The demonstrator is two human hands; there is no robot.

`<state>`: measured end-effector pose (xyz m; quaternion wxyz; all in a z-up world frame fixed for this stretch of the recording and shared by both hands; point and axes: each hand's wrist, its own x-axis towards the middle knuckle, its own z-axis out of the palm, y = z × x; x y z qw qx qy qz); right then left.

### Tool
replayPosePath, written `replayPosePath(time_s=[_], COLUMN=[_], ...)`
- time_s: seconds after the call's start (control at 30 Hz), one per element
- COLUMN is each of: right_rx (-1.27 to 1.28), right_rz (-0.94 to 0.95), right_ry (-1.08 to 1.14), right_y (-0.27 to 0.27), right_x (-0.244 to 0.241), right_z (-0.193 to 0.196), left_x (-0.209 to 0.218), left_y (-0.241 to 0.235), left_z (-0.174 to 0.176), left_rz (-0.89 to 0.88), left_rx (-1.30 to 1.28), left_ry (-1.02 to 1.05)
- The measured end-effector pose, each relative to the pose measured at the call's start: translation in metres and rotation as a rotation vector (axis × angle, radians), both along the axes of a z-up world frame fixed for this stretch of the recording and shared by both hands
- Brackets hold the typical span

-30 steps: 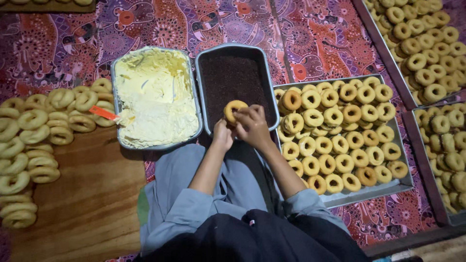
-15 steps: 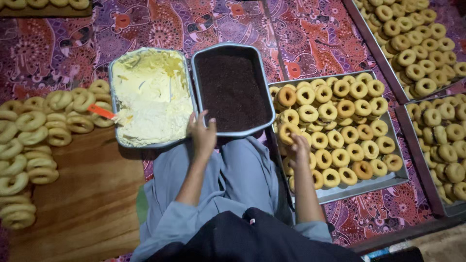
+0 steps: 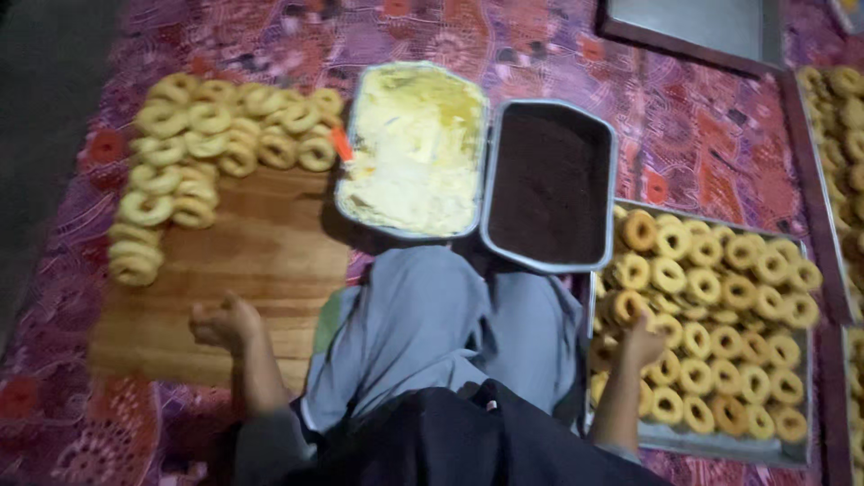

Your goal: The person repeatedly picks up ring-shaped donuts, dips them into a white creamy mixture, then rolls them in a dark granular topping before placing them on a metal tray. The process is repeated continuously throughout the clip.

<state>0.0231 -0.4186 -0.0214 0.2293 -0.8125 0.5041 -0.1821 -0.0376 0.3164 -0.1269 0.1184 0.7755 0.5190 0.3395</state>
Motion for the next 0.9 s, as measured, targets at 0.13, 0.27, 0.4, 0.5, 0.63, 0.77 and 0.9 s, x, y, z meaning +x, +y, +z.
replayPosePath(time_s=[0.13,0.27,0.4,0.5,0.63,0.77,0.9], right_rx=[-0.448,-0.364,-0.037,-0.163,0.494,1.329,1.044], right_rz=[0.209,0.311,0.32,0.542,0.749,0.973,1.289], right_ry=[-0.292,-0.341,-0.537,-0.515,-0.613,-0.228,-0.021], right_y=[0.034,0.063,0.098,0.135,0.229,0.343,0.411], right_x=[0.001,0.007,0.027,0.037,0.042,0.026,0.015], right_z=[0.012,0.015,0.004,-0.006,-0.023,-0.041,-0.036], left_x=[0.027,0.052,0.057,0.042,0.029,0.015,0.016], left_y=[0.092,0.157,0.18,0.161,0.087,-0.054,-0.164], left_z=[0.011,0.03,0.027,0.008,-0.009,0.013,0.064], left_rz=[0.027,-0.184,0.154,0.347,0.02,-0.344,-0.864], left_rx=[-0.081,-0.276,-0.612,-0.567,-0.786,-1.358,-1.488], left_ry=[0.034,0.206,0.213,-0.334,-1.029,-1.212,-1.161])
